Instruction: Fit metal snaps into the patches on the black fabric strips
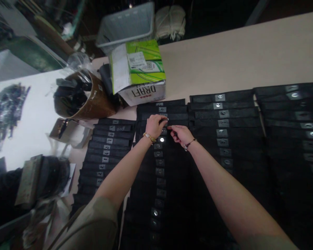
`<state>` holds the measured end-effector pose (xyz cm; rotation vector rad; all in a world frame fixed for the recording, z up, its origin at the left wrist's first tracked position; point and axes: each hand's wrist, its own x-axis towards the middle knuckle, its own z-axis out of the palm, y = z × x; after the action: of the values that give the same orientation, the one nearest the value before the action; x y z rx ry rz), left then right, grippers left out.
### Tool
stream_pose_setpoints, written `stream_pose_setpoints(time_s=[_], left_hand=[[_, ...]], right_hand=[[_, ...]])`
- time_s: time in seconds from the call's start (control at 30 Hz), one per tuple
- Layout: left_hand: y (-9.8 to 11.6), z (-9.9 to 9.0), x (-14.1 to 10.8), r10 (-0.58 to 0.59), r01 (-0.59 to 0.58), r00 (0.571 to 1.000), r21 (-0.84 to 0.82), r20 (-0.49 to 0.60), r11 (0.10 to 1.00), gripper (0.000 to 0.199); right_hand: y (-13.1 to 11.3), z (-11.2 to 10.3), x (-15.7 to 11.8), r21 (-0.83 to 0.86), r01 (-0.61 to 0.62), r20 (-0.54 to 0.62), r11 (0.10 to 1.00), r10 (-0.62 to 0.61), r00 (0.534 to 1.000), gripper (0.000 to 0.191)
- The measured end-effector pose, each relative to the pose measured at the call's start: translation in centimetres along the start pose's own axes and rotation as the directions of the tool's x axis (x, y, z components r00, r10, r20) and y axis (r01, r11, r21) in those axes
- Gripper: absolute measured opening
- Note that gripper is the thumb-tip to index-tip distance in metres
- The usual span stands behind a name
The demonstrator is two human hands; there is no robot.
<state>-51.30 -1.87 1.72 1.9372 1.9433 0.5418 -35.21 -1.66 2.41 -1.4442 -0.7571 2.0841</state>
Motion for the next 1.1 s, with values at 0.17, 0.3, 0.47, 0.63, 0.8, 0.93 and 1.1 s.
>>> stream_pose_setpoints(time_s=[0.17,0.3,0.47,0.63,0.8,0.93,1.1], left_hand=[[-0.5,0.2,1.8,-0.124,0.127,0.991,0.068,-0.052,0.99,0.014],[-0.6,0.6,1.8,-0.117,0.124,0.991,0.099,-0.071,0.987,0.015],[-0.7,0.9,1.9,-0.12,0.128,0.989,0.104,-0.082,0.986,0.015],[-0.7,0.0,2.2,-0.125,0.131,0.989,0.074,-0.08,0.989,0.018],[0.0,-1.5,-0.4,0.135,-0.135,0.991,-0.018,-0.018,0.991,0.019],[0.5,-1.0,-2.9,0.286,-0.28,0.953,-0.07,0.096,0.957,0.021],[1.3,0.2,-3.6,0.127,-0.123,0.988,-0.056,0.084,0.991,0.019]], right_hand=[[0.2,-0.1,-0.3,0.051,0.07,0.022,0.996,-0.071,0.997,0.022],[0.4,-0.5,-0.4,0.088,0.077,0.048,0.993,-0.082,0.996,0.03],[0.7,-0.6,-0.3,0.087,0.078,0.033,0.993,-0.081,0.996,0.019],[0.6,-0.5,-0.3,0.124,0.053,0.027,0.991,-0.056,0.998,0.02],[0.5,-0.6,-0.3,0.224,0.035,0.037,0.974,-0.044,0.998,0.029],[0.7,-0.6,-0.1,0.251,0.048,0.021,0.967,-0.054,0.998,0.031],[0.9,-0.6,-0.1,0.251,0.054,0.014,0.967,-0.06,0.998,0.033]])
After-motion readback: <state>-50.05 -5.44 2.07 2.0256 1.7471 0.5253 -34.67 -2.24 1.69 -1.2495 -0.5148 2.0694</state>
